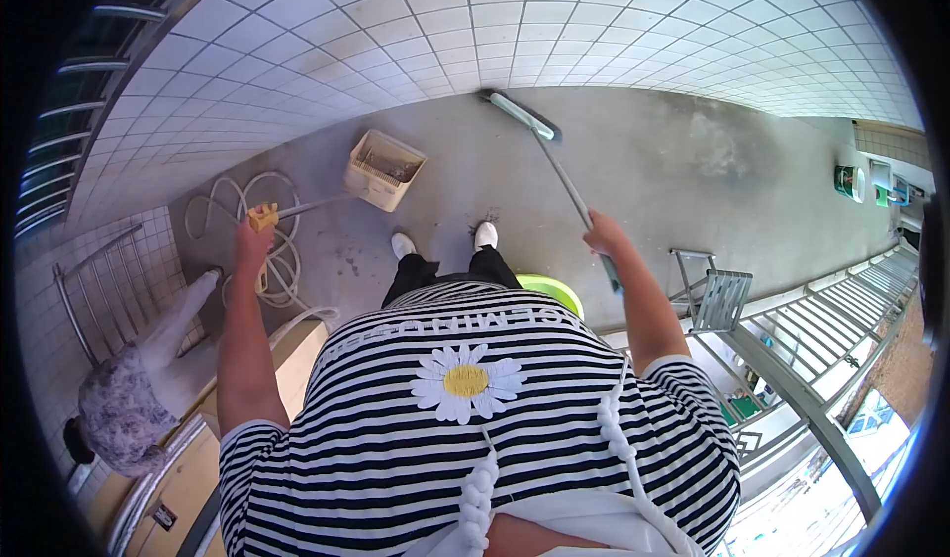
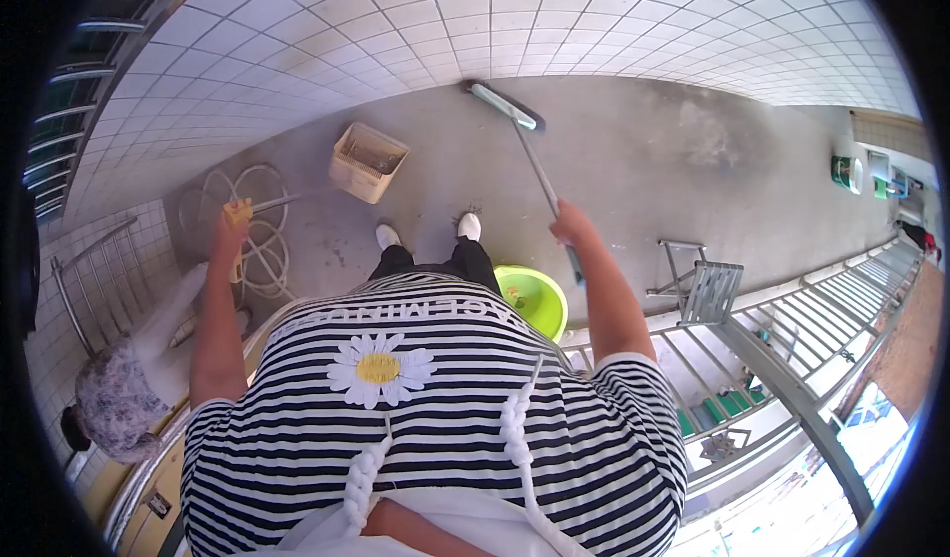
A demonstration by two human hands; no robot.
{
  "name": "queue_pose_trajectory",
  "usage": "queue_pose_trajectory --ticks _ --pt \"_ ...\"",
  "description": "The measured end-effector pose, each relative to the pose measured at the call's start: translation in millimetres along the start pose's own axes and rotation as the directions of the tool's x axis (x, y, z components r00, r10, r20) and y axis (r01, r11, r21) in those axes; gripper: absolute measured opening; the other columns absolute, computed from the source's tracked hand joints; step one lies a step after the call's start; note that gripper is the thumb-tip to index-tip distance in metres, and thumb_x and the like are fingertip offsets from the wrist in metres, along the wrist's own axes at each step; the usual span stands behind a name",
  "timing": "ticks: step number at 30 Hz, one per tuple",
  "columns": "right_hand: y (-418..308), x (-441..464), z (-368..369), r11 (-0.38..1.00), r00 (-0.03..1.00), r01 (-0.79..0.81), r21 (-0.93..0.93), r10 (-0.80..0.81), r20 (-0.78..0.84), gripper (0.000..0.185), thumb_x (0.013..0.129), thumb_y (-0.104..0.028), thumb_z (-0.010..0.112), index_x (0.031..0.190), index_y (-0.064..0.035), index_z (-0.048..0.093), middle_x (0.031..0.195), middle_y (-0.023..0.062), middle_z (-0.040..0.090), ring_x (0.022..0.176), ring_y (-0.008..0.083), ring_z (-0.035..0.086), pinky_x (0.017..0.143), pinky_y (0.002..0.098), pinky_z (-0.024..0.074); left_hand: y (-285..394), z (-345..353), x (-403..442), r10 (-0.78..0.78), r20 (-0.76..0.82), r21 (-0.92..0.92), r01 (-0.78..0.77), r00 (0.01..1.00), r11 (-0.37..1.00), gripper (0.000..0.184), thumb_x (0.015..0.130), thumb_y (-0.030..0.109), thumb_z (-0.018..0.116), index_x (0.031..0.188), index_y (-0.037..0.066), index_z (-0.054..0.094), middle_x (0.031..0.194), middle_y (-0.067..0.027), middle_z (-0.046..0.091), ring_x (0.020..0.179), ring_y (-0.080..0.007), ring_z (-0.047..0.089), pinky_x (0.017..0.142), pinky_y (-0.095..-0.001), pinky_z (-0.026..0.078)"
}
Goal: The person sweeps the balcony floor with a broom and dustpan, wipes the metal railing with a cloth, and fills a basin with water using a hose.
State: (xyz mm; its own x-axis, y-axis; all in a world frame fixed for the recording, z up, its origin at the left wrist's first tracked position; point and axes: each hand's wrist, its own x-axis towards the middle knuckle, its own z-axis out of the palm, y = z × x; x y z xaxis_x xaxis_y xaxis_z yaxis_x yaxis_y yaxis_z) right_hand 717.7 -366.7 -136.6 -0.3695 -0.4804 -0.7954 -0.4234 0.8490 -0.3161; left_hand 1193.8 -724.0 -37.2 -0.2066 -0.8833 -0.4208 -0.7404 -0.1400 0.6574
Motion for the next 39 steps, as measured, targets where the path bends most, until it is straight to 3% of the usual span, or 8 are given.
queue_pose_trajectory --ticks 6,13,16,18,21,22,26,39 --pt "68.4 -54.4 7.9 0.997 0.96 -0.063 0.051 0.075 -0.27 0.046 0.064 -0.006 0.047 0.108 0.0014 0.039 0.075 0.0207 0.056 0.052 0.0274 0.057 0.05 0.038 0.0474 -5.9 -14.8 26.5 0.1 -0.001 0.062 -0.099 0.995 0.993 0.037 0.069 0.003 0.05 0.106 0.003 0.046 0.064 -0.0016 0.05 0.047 -0.0067 0.043 0.041 -0.0204 0.036" --pt "54.7 25.3 20.3 0.831 0.921 -0.308 0.463 0.382 -0.073 0.018 0.064 -0.01 0.048 0.069 0.0066 0.051 0.053 0.0147 0.053 0.046 0.0251 0.056 0.044 0.0354 0.0461 -7.2 -47.3 47.5 0.113 0.074 0.03 -0.116 0.991 0.993 0.035 0.069 0.005 0.051 0.104 0.004 0.049 0.064 -0.0011 0.049 0.046 -0.0067 0.043 0.042 -0.0205 0.036" --pt "16.3 67.0 60.5 0.998 0.999 -0.036 -0.06 0.034 -0.027 0.017 0.065 -0.02 0.057 0.064 -0.0031 0.058 0.058 0.0126 0.056 0.052 0.026 0.057 0.05 0.0358 0.0464 -16.6 -65.9 74.8 0.108 0.102 0.049 -0.114 0.989 0.992 0.036 0.069 0.005 0.051 0.105 0.004 0.049 0.064 -0.0006 0.05 0.047 -0.0068 0.043 0.042 -0.0206 0.036" --pt "-48.6 65.6 92.5 0.543 0.929 0.368 -0.755 -0.255 0.269 0.016 0.063 -0.028 0.063 0.072 -0.0138 0.062 0.067 0.0102 0.059 0.065 0.0279 0.058 0.058 0.0368 0.0468 -20.5 -79.2 98.2 0.109 0.123 0.077 -0.119 0.986 0.99 0.037 0.068 0.005 0.051 0.105 0.005 0.049 0.064 -0.0003 0.05 0.047 -0.0068 0.043 0.042 -0.0207 0.036" --pt "-140.2 39.0 137.9 0.535 0.884 0.467 -0.704 -0.279 0.374 0.025 0.064 -0.027 0.062 0.078 -0.0069 0.061 0.076 0.0151 0.058 0.075 0.0287 0.057 0.064 0.0359 0.0464 -26.1 -100.6 124.0 0.242 0.165 0.237 -0.276 0.956 0.931 0.036 0.069 0.006 0.051 0.105 0.006 0.049 0.063 -0.0004 0.05 0.048 -0.0071 0.044 0.043 -0.0215 0.037" --pt "-158.4 30.7 158.6 0.993 0.999 -0.046 -0.108 0.048 0.018 0.033 0.065 -0.024 0.059 0.092 -0.0059 0.055 0.082 0.0181 0.057 0.075 0.0298 0.057 0.064 0.037 0.0462 -27.9 -108.4 134.4 0.213 0.199 0.172 -0.248 0.957 0.953 0.035 0.069 0.007 0.051 0.104 0.006 0.05 0.062 -0.0008 0.05 0.047 -0.0076 0.044 0.043 -0.022 0.038" --pt "-223.7 -40.2 140.0 0.975 0.995 -0.032 0.221 0.01 0.1 0.043 0.065 -0.01 0.05 0.107 -0.0021 0.043 0.08 0.02 0.055 0.06 0.0255 0.058 0.054 0.034 0.0466 -48.9 -130.1 178.9 0.283 0.229 0.154 -0.322 0.931 0.934 0.031 0.07 0.009 0.051 0.101 0.006 0.05 0.061 -0.0017 0.05 0.046 -0.0082 0.045 0.044 -0.0226 0.038" --pt "-303.4 11.8 190.7 0.995 1.0 -0.011 0.099 0.01 0.007 0.023 0.062 -0.012 0.05 0.073 0.0083 0.052 0.065 0.0216 0.056 0.061 0.0327 0.058 0.054 0.039 0.0455 -77.0 -148.6 199.2 0.275 0.314 0.053 -0.306 0.909 0.951 0.033 0.068 0.009 0.052 0.101 0.006 0.049 0.068 -0.0057 0.054 0.05 -0.0127 0.05 0.048 -0.0262 0.041"
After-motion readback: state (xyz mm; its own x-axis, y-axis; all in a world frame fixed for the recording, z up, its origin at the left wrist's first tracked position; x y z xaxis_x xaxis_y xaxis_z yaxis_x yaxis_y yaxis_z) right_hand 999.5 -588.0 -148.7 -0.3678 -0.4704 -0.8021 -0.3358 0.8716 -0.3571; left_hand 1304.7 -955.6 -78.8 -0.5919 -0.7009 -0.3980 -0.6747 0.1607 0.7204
